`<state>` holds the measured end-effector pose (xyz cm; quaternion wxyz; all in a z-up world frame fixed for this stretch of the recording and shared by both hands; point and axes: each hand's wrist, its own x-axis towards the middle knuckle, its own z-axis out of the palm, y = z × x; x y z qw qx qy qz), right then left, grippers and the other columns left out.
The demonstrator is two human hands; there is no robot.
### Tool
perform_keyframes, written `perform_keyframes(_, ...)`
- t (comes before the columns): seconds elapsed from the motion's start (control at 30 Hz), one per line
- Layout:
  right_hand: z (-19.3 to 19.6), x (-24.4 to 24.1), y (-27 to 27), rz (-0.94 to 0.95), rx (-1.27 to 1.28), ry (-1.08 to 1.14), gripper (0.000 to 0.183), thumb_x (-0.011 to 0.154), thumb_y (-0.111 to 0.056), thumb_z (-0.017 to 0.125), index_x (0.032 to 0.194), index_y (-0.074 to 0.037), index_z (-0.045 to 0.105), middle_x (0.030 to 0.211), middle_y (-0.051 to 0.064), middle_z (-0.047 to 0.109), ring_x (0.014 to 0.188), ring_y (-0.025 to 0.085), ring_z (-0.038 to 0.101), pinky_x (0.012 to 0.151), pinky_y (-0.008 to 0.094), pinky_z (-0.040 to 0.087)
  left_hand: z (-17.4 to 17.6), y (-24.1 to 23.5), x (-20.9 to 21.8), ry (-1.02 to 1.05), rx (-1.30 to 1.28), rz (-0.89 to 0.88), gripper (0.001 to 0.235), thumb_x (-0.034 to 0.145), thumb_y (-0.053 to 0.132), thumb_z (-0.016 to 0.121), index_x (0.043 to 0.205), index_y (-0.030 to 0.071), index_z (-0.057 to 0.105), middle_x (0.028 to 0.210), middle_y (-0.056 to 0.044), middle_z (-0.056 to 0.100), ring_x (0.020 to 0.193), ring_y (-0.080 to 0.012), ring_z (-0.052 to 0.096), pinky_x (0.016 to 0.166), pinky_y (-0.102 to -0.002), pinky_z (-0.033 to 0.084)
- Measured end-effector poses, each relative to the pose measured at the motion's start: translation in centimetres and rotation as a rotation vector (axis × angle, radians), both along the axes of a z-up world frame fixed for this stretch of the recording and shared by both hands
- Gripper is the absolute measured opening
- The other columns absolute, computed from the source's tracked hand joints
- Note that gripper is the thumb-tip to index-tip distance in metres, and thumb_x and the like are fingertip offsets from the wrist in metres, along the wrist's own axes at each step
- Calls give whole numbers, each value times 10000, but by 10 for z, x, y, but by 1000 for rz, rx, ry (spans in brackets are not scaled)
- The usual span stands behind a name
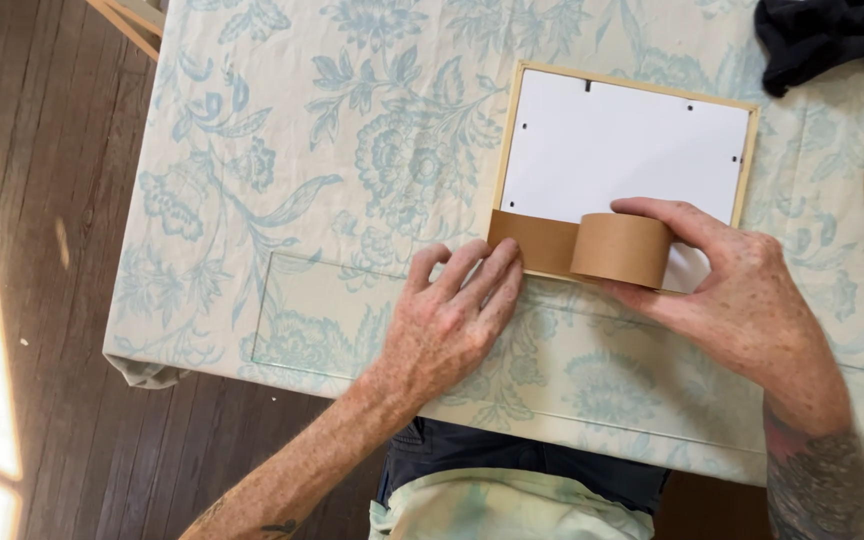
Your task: Sealing the back of a picture frame using gummed paper tape, a utility knife, and a foam brush to apply water.
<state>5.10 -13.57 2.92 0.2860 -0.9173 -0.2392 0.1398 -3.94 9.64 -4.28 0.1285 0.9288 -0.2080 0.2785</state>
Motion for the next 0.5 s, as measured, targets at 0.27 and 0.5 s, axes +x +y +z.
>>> perform_keyframes(0.27, 2, -2, -6, -89, 8, 61, 654, 733, -146, 863, 1354, -88, 668, 1315, 49, 706, 1212, 161, 615, 1013, 327, 470, -10, -11, -9, 87, -48, 13, 265, 1044, 32, 545, 1241, -23, 712, 1336, -172, 671, 1193, -307, 656, 1020, -441, 534)
perform_keyframes(0.5, 3, -3, -3, -131, 40, 108, 647, 740, -78, 838, 1357, -48, 646, 1344, 70, 683, 1261, 172, 607, 1068, 318, 473, -7, -22, -19, 138, -3, 92, 309, 1061, 81, 514, 1301, -5, 688, 1400, -155, 638, 1260, -289, 634, 1036, -427, 526)
